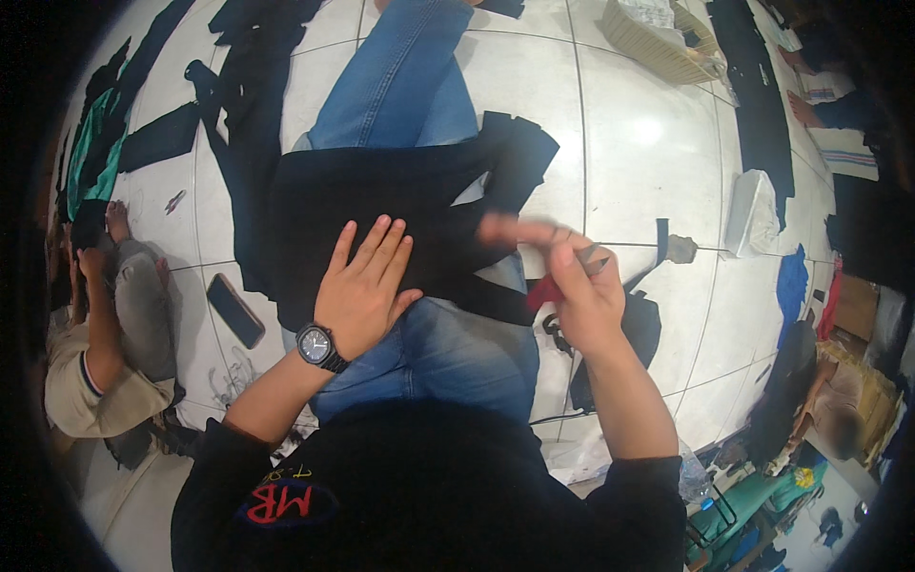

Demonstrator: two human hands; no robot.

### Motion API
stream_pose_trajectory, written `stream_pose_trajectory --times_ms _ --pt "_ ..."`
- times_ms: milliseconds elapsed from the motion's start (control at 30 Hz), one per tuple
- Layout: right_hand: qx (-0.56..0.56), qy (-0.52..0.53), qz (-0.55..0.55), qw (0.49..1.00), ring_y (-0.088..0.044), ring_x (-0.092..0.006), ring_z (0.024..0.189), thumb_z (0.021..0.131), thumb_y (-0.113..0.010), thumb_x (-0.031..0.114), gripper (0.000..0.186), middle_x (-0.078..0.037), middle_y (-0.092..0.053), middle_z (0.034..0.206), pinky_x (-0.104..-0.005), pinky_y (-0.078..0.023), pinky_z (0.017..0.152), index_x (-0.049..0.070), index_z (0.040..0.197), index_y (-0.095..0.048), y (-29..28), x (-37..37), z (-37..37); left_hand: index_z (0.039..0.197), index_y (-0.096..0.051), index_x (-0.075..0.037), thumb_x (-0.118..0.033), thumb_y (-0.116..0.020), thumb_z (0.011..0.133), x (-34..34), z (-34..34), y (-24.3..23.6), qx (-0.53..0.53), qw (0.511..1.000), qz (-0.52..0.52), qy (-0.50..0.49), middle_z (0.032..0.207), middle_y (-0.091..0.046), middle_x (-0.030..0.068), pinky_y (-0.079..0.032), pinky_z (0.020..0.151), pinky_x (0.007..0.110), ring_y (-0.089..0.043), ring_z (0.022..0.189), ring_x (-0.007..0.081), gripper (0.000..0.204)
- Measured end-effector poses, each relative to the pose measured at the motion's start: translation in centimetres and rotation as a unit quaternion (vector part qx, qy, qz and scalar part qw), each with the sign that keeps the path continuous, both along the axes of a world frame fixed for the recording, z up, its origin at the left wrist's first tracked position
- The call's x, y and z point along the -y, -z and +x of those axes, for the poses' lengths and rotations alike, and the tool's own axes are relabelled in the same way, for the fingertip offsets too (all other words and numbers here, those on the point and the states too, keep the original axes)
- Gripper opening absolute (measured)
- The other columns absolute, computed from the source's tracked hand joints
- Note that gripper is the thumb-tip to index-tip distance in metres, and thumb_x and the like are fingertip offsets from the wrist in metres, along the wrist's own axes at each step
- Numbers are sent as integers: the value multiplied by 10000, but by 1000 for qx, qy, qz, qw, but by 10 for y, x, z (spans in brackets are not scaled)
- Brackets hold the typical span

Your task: The person sits on the floor and uses scissors to cut strips from a black fabric garment. They repeatedly fold and trim the material, handling the fabric and scissors throughout the clip.

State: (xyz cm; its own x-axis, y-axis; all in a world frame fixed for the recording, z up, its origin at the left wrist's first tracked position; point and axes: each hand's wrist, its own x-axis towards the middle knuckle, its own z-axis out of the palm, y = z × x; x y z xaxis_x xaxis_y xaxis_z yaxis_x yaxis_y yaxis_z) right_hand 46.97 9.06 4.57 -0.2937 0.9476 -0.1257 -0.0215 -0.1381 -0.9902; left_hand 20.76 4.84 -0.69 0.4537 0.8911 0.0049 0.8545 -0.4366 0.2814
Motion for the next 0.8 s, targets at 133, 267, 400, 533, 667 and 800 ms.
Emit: stream_pose_trajectory --times_ms 133,267,400,533,667,800 --pt "582 -236 365 687 -619 -294 856 883 -640 200 177 -116 -634 818 -404 -474 813 25 896 -663 13 -21 23 1321 -580 -2 -342 -682 865 0 -9 8 -14 1000 16 9 1435 -525 161 -241 1184 534 -419 1405 275 578" --pt "638 -208 236 703 -634 -281 800 703 -625 38 197 -79 -665 789 -429 -460 794 131 856 -708 24 -11 129 1318 -585 -11 -334 -682 865 2 -6 12 -3 1000 27 13 1429 -532 155 -246 1181 535 -428 1397 275 565" --pt "667 -177 -84 718 -648 -293 711 918 -592 212 207 -121 -695 781 -421 -498 690 43 929 -711 37 2 144 1306 -595 -10 -325 -687 861 0 -1 13 -17 999 42 14 1417 -541 159 -254 1177 533 -438 1387 285 553" --pt "1 -204 -207 957 -610 -243 870 1005 -530 388 456 -202 -687 958 -368 -479 834 -45 936 -655 25 1 70 1295 -597 5 -311 -683 861 3 -7 8 6 1000 21 8 1404 -548 176 -267 1170 534 -449 1378 288 544" --pt "464 -61 386 795 -517 -379 1274 965 -568 251 317 -234 -663 1155 -476 -379 1105 -44 1042 -656 -13 -26 14 1299 -587 18 -315 -662 878 1 -7 7 -8 999 36 21 1406 -546 177 -270 1165 537 -453 1372 295 542" --pt "598 -239 319 695 -573 -339 796 812 -692 140 171 -137 -577 747 -460 -455 821 58 736 -562 12 -7 82 1317 -572 6 -323 -634 900 4 -9 8 -25 999 39 29 1417 -539 170 -262 1167 542 -443 1378 293 535"
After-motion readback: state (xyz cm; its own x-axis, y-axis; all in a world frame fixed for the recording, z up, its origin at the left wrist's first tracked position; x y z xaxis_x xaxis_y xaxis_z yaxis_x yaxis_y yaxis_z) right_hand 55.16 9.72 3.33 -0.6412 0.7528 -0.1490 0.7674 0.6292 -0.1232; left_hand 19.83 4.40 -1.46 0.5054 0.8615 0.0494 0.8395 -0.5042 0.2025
